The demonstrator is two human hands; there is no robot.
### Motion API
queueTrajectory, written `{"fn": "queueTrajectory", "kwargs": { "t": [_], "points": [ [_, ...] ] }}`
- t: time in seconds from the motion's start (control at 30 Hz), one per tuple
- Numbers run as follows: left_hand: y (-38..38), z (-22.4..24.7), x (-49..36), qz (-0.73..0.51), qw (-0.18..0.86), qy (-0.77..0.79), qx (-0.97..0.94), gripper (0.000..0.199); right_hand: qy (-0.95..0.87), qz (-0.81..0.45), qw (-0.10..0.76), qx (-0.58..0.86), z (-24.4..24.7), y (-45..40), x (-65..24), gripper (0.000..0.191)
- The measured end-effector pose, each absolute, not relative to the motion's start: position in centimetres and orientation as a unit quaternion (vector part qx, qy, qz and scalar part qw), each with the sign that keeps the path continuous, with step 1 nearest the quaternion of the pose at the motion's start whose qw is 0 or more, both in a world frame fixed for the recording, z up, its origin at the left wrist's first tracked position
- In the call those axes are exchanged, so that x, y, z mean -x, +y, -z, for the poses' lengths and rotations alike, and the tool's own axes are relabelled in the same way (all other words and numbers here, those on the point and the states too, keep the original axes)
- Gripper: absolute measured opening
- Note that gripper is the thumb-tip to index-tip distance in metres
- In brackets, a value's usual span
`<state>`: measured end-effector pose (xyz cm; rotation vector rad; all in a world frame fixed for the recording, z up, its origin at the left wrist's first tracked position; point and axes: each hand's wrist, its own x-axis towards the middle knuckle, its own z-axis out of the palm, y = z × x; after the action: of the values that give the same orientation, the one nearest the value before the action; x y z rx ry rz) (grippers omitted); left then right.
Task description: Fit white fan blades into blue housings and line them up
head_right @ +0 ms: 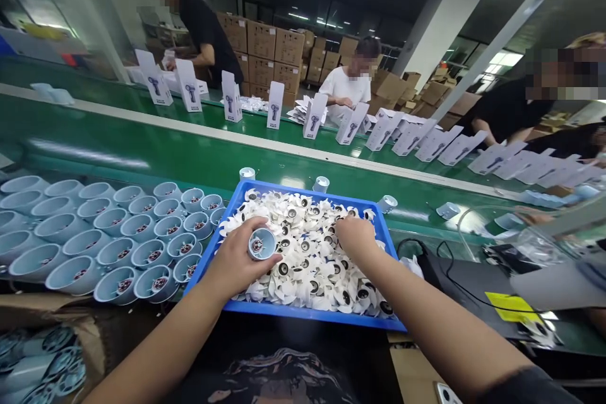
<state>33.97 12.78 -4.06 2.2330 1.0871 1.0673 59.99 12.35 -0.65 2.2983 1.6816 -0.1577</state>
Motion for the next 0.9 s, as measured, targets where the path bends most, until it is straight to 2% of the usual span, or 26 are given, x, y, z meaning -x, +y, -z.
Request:
{"fn": "queueTrajectory", "kwargs": {
  "t": [0.2, 0.3, 0.4, 0.47, 0.63, 0.77, 0.9],
  "points": [
    [12.8, 4.5, -34.1, -0.41, 0.243, 0.37, -0.797, 0.06, 0.567, 0.156, -0.127, -0.799, -1.1, 9.9, -60.9, 0.024],
    [12.6, 4.2, -34.4, -0.409, 0.244, 0.336, -0.812, 0.058, 0.591, 0.264, -0.271, -0.712, -1.2, 8.0, -60.1, 0.036],
    [11.7, 3.4, -35.0, -0.403, 0.224, 0.298, -0.836, 0.057, 0.625, 0.329, -0.354, -0.614, -0.9, 6.3, -58.2, 0.051],
    [10.9, 2.7, -35.4, -0.402, 0.215, 0.282, -0.844, 0.059, 0.653, 0.328, -0.382, -0.565, -1.0, 5.4, -56.7, 0.05],
    [9.2, 2.1, -36.0, -0.407, 0.185, 0.277, -0.85, 0.047, 0.743, 0.226, -0.374, -0.507, -2.2, 4.1, -54.3, 0.018],
    [8.2, 2.2, -36.3, -0.445, 0.123, 0.277, -0.842, 0.04, 0.782, 0.17, -0.349, -0.488, -2.7, 4.1, -54.1, 0.019],
    [7.5, 1.5, -36.9, -0.471, 0.078, 0.292, -0.829, 0.04, 0.788, 0.146, -0.364, -0.475, -2.9, 4.3, -54.5, 0.028]
  ]
}}
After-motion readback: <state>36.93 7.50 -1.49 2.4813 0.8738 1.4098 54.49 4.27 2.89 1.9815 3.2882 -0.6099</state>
